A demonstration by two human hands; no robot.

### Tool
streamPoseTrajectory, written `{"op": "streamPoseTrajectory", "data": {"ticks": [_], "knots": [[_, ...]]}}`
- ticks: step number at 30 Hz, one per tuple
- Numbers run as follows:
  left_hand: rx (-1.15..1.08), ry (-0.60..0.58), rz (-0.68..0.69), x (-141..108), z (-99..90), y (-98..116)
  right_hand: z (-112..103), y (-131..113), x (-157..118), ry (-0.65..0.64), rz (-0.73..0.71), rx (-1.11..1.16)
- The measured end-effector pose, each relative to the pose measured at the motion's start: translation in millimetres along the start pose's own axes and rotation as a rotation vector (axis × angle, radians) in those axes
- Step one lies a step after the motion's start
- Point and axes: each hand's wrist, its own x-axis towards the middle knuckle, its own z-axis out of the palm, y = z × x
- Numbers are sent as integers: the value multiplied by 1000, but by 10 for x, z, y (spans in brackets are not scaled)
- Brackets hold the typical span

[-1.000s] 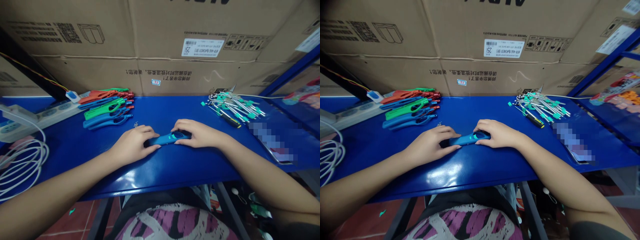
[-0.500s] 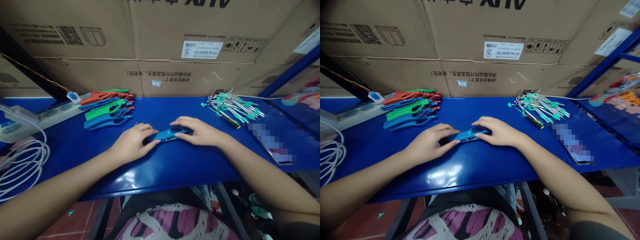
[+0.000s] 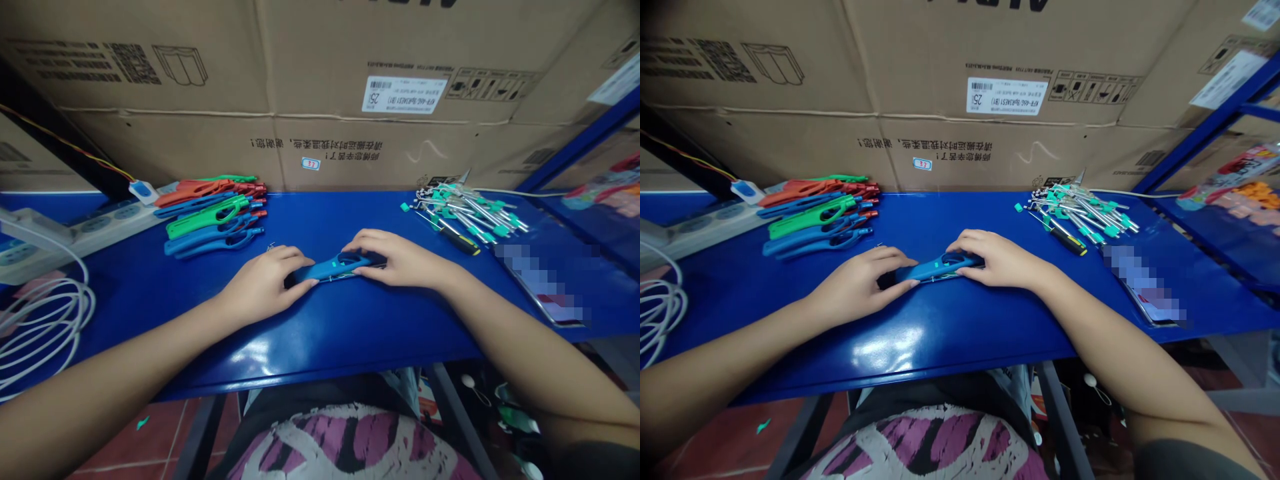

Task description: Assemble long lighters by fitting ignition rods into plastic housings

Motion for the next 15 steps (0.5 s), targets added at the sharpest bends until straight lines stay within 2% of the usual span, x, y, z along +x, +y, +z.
{"op": "streamPoseTrajectory", "data": {"ticks": [15], "knots": [[-3,-7,-8,3,-4,21,-14,5,-3,-46,7,-109]]}}
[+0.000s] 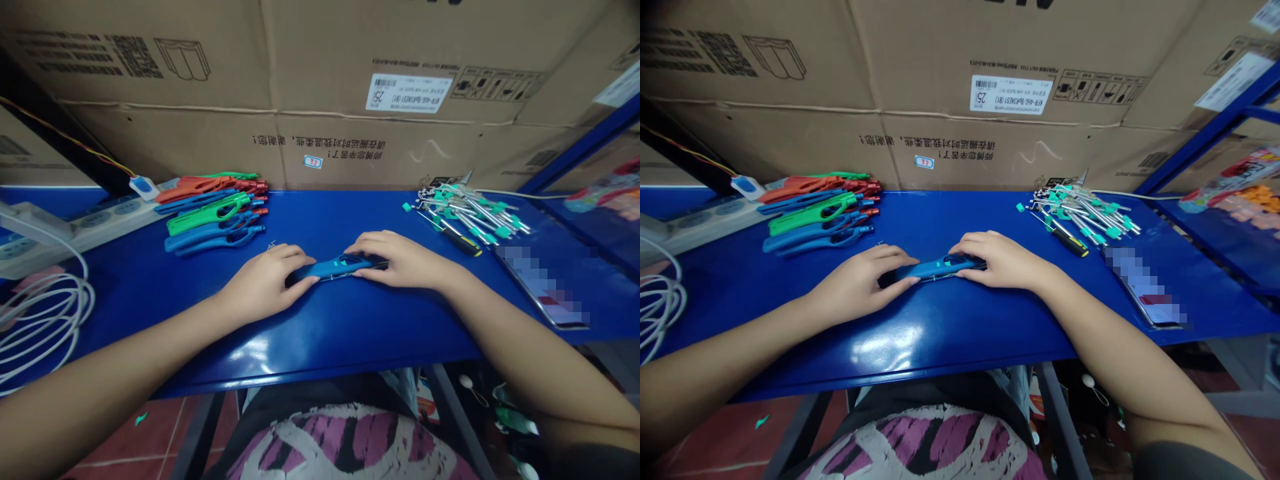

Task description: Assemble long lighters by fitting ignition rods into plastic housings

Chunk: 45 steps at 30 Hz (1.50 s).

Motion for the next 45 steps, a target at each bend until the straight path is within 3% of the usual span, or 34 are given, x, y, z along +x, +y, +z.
{"op": "streamPoseTrajectory", "data": {"ticks": [6,25,45], "knots": [[-6,9,15,4,8,-15,21,18,-11,9,30,91],[-39,38,42,15,52,-67,63,11,16,59,46,91],[-31,19,35,18,73,-74,-1,77,-24,-20,5,107]]}}
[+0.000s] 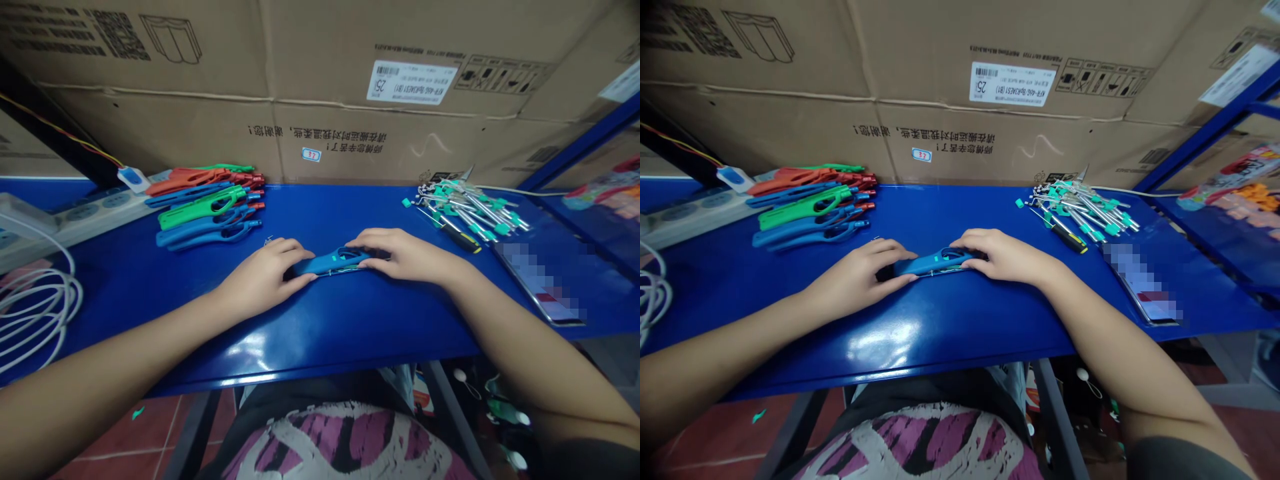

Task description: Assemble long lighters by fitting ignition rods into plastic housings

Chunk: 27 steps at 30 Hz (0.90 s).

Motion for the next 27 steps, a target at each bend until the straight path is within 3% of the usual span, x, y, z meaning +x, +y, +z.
{"op": "streamPoseTrajectory", "data": {"ticks": [13,27], "knots": [[-14,0,-11,0,-1,-14,3,-36,25,23,99,70],[18,5,5,-17,-24,28,55,-33,22,18,-34,112]]}}
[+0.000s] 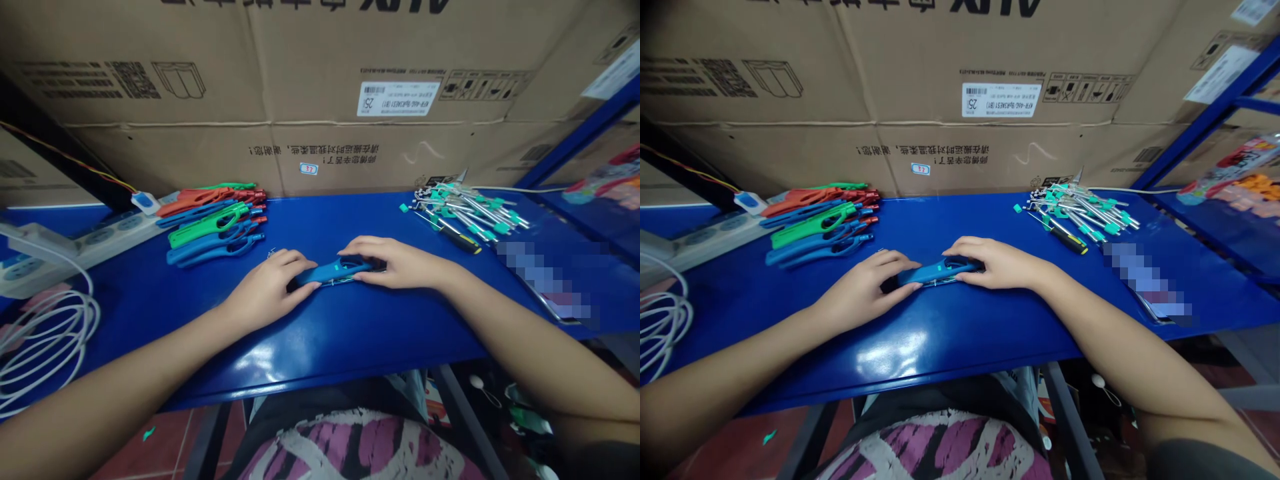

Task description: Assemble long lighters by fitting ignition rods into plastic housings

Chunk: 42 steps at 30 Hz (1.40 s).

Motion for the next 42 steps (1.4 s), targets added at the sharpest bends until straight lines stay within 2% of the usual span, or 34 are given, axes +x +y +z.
{"op": "streamPoseTrajectory", "data": {"ticks": [11,19,36,42], "knots": [[-8,17,11,-4,-21,31,-31,-20,-12,10,-4,-18],[-6,0,12,-1,4,3,25,16,-11,-57,42,-42],[1,-2,7,2,-8,21,60,17,9,-22,26,-29],[40,-35,22,16,-12,-21,91,-12,27,-18,63,-64]]}}
